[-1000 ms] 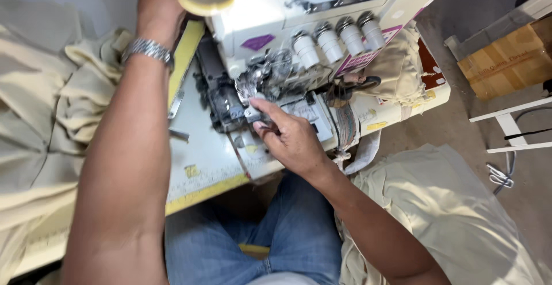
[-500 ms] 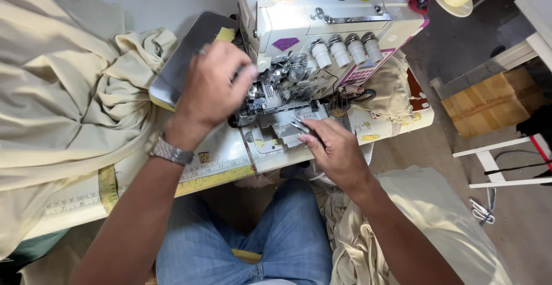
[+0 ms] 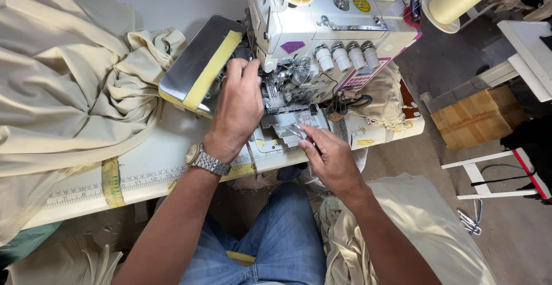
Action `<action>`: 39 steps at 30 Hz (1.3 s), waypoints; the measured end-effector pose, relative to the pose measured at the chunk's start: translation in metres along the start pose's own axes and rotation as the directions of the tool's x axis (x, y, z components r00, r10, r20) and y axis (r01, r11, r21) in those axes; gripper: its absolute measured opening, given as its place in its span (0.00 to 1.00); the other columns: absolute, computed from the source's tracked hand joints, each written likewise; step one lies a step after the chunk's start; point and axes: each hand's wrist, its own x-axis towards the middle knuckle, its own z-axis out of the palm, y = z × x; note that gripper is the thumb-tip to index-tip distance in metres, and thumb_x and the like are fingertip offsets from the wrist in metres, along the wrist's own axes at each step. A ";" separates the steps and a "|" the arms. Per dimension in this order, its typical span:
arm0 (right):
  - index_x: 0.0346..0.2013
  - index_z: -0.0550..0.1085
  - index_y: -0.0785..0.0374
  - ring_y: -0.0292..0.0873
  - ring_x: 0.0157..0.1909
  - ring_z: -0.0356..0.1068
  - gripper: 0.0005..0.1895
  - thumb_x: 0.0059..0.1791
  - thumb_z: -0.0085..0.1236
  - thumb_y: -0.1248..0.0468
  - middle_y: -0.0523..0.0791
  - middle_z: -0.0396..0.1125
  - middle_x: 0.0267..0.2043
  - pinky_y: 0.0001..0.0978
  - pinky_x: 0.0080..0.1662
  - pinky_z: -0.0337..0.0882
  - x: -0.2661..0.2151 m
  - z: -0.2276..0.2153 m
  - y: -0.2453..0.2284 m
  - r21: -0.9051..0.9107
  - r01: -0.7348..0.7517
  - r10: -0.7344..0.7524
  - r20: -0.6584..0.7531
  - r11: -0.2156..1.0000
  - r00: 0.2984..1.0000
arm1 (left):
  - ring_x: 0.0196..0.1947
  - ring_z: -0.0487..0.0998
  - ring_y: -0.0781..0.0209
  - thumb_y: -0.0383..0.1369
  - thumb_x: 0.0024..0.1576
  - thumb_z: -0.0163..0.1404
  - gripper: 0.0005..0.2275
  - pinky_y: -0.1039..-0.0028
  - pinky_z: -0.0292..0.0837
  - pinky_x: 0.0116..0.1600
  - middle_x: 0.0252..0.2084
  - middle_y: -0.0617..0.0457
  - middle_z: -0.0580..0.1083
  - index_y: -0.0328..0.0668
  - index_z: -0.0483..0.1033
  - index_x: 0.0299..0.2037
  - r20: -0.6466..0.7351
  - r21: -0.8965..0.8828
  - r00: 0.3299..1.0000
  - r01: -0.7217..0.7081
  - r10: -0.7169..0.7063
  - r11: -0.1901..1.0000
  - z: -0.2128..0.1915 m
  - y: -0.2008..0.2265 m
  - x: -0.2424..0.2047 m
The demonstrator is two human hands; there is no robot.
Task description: The person threads an industrial sewing machine using tweezers and snips, guiding the thread through various internal components and needles.
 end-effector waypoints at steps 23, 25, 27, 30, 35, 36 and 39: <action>0.52 0.80 0.59 0.46 0.28 0.76 0.13 0.55 0.55 0.65 0.47 0.74 0.33 0.35 0.25 0.72 0.025 0.032 0.017 -0.303 0.194 -0.257 -0.184 0.933 0.949 | 0.54 0.76 0.40 0.32 0.65 0.47 0.08 0.49 0.72 0.59 0.49 0.44 0.73 0.42 0.79 0.46 0.095 0.071 0.995 0.030 -0.037 0.997 0.004 -0.060 0.013; 0.54 0.79 0.59 0.47 0.30 0.76 0.14 0.55 0.55 0.65 0.48 0.74 0.34 0.36 0.25 0.73 0.023 0.036 0.019 -0.289 0.184 -0.239 -0.167 0.940 0.957 | 0.57 0.75 0.39 0.31 0.64 0.49 0.07 0.45 0.67 0.63 0.51 0.41 0.73 0.40 0.80 0.46 0.131 0.049 0.990 0.051 -0.057 0.998 0.020 -0.050 0.013; 0.56 0.78 0.59 0.49 0.32 0.76 0.15 0.55 0.55 0.64 0.49 0.74 0.36 0.37 0.26 0.74 0.019 0.035 0.021 -0.276 0.179 -0.227 -0.152 0.944 0.962 | 0.60 0.73 0.38 0.29 0.63 0.50 0.07 0.42 0.62 0.67 0.53 0.38 0.73 0.38 0.81 0.45 0.163 0.029 0.984 0.069 -0.073 0.997 0.028 -0.041 0.017; 0.57 0.78 0.62 0.44 0.26 0.74 0.16 0.55 0.54 0.67 0.51 0.74 0.33 0.33 0.25 0.73 0.011 0.026 0.020 -0.204 0.124 -0.148 -0.106 0.971 0.983 | 0.69 0.60 0.26 0.32 0.61 0.54 0.07 0.29 0.47 0.69 0.60 0.34 0.68 0.36 0.80 0.41 0.123 -0.060 0.980 0.164 -0.155 0.985 0.029 -0.032 0.023; 0.59 0.76 0.64 0.45 0.26 0.73 0.17 0.55 0.54 0.68 0.53 0.74 0.34 0.33 0.23 0.69 0.002 0.009 0.015 -0.145 0.069 -0.086 -0.113 0.987 0.990 | 0.75 0.51 0.33 0.31 0.60 0.55 0.05 0.38 0.38 0.74 0.63 0.36 0.65 0.47 0.82 0.43 0.117 -0.066 0.962 0.257 -0.248 0.964 0.035 -0.028 0.020; 0.59 0.76 0.64 0.45 0.26 0.73 0.17 0.55 0.54 0.68 0.53 0.74 0.34 0.33 0.23 0.69 0.000 0.009 0.019 -0.145 0.069 -0.086 -0.113 0.987 0.990 | 0.75 0.51 0.33 0.31 0.60 0.55 0.05 0.38 0.38 0.74 0.63 0.36 0.65 0.47 0.82 0.43 0.117 -0.066 0.962 0.257 -0.248 0.964 0.035 -0.024 0.018; 0.59 0.76 0.61 0.50 0.32 0.75 0.17 0.55 0.55 0.65 0.52 0.73 0.34 0.39 0.30 0.73 -0.004 0.009 0.029 -0.171 0.077 -0.100 -0.133 0.982 0.986 | 0.75 0.51 0.32 0.30 0.58 0.57 0.07 0.39 0.36 0.75 0.64 0.35 0.65 0.42 0.81 0.45 0.088 -0.017 0.972 0.222 -0.220 0.975 0.033 -0.017 0.015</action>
